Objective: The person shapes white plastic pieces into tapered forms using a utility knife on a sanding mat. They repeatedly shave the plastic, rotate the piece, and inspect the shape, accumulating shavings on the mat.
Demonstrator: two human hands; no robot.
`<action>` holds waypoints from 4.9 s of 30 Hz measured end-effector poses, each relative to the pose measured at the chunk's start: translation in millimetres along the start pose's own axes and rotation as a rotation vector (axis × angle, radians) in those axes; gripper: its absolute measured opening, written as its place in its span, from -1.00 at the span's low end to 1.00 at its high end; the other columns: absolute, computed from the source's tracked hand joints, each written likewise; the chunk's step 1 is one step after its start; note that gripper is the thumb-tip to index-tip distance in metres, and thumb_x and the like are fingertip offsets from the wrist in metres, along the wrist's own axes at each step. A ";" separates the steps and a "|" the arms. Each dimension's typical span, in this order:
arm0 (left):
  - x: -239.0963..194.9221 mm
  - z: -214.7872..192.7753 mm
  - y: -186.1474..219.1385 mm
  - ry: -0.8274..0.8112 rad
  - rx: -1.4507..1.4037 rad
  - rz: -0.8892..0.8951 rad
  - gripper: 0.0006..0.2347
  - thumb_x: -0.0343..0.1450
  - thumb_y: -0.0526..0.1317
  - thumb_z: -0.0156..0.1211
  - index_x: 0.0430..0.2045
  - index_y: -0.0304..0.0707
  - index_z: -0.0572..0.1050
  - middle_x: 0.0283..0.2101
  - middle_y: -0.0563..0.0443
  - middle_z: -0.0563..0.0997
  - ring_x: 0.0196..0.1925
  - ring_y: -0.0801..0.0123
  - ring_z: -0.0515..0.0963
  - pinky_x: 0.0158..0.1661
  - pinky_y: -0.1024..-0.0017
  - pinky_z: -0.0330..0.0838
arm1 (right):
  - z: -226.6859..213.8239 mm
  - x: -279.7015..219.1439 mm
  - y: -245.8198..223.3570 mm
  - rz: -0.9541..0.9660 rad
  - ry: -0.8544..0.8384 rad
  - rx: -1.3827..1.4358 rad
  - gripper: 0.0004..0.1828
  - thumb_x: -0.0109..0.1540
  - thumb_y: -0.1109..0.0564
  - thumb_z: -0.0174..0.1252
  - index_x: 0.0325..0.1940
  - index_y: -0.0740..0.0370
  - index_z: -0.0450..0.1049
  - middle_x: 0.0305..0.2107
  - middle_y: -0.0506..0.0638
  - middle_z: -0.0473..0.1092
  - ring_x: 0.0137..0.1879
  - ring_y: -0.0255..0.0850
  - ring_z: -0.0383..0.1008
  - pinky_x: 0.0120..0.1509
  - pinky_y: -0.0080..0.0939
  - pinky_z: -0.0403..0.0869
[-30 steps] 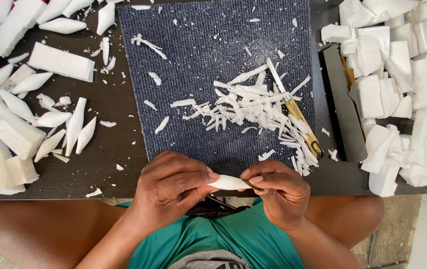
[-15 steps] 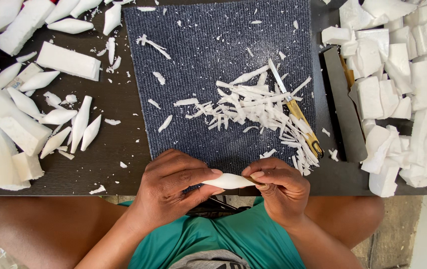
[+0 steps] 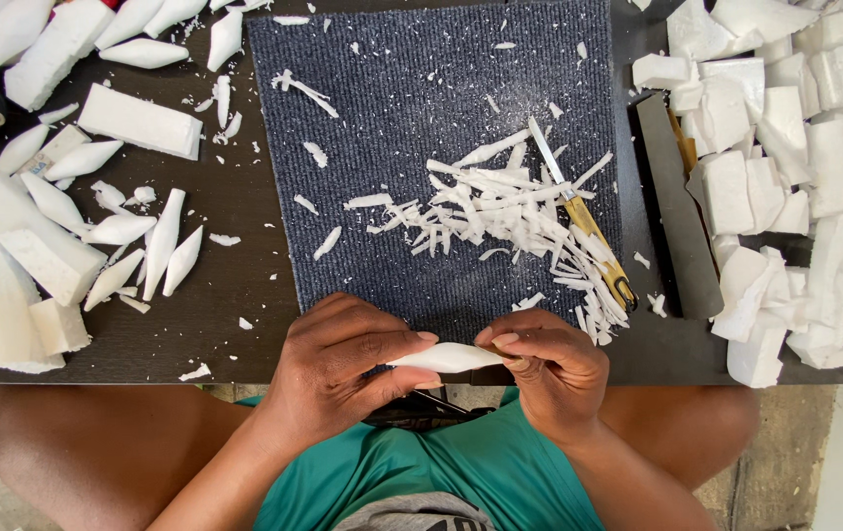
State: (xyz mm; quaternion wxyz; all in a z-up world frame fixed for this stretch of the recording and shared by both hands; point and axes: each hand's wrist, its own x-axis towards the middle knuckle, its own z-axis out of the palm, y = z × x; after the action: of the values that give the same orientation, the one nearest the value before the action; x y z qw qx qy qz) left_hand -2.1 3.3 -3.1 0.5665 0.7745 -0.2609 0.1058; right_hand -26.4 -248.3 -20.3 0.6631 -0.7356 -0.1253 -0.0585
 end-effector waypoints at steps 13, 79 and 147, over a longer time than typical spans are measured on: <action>-4.3 12.5 2.0 -0.052 0.193 -0.039 -0.67 0.41 -0.20 0.46 0.05 -0.16 0.57 -0.07 0.06 0.71 -0.22 0.31 0.66 -0.20 0.36 0.53 | 3.7 18.0 -17.0 0.284 0.036 -0.037 -0.76 0.32 0.17 0.18 -0.02 0.39 0.58 -0.19 0.18 0.53 -0.31 -0.02 0.74 -0.16 -0.30 0.73; -2.6 37.3 8.4 0.138 0.530 0.004 -0.88 0.32 -0.31 0.49 -0.34 -0.28 0.69 -0.44 -0.07 0.64 -0.43 0.05 0.66 -0.34 0.16 0.57 | 8.5 32.1 -4.5 -0.562 0.005 -0.979 -0.83 0.35 0.25 0.14 -0.11 0.04 0.60 -0.31 -0.10 0.50 -0.03 -0.13 0.49 0.05 -0.06 0.29; -7.5 29.3 9.0 0.169 0.334 -0.124 -0.88 0.32 -0.32 0.47 -0.33 -0.06 0.71 -0.36 0.04 0.71 -0.32 0.02 0.72 -0.30 0.19 0.62 | 23.3 17.8 2.7 -0.451 -0.019 -0.927 -0.75 0.25 0.31 0.23 -0.18 -0.08 0.60 -0.42 -0.20 0.48 -0.08 -0.19 0.48 0.07 -0.05 0.25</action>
State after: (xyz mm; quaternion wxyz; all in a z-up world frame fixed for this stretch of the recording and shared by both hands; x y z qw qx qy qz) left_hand -16.9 -23.8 -9.0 0.4556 0.8606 -0.1430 0.1771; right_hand -10.5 -223.5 -21.0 0.2371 -0.9074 -0.2480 -0.2427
